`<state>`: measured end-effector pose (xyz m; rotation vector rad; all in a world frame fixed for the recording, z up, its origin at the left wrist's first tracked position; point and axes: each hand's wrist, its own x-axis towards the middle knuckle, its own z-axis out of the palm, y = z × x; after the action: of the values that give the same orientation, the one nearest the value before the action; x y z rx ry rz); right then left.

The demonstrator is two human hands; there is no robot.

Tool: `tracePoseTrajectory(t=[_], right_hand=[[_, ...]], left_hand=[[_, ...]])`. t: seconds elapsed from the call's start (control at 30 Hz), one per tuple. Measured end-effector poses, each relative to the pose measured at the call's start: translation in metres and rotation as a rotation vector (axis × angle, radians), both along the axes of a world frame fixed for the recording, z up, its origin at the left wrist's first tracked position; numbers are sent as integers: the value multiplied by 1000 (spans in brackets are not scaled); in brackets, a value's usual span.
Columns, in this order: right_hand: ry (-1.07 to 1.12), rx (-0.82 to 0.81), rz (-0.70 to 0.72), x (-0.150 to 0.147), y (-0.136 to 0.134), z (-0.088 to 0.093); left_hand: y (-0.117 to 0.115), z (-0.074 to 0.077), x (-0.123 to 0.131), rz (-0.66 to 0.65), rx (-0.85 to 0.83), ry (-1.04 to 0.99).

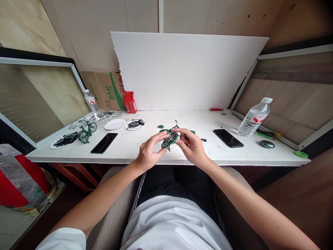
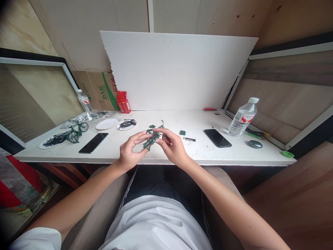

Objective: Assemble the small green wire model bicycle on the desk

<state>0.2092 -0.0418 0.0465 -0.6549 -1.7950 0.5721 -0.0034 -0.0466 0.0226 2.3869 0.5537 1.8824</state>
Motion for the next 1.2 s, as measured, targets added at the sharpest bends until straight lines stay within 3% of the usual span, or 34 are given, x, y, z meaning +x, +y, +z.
tracePoseTrajectory(t=[0.2, 0.67, 1.0, 1.2], right_hand=[[1, 11, -17, 5, 5, -2], [-30, 95, -120, 4, 2, 1], [-65, 53, -123, 6, -3, 9], [-105, 86, -153, 11, 1, 11]], left_hand=[[1, -1, 0, -7, 10, 17], [-11, 16, 5, 114, 0, 57], [-14, 14, 9, 10, -326, -84], [-6, 10, 8, -28, -397, -165]])
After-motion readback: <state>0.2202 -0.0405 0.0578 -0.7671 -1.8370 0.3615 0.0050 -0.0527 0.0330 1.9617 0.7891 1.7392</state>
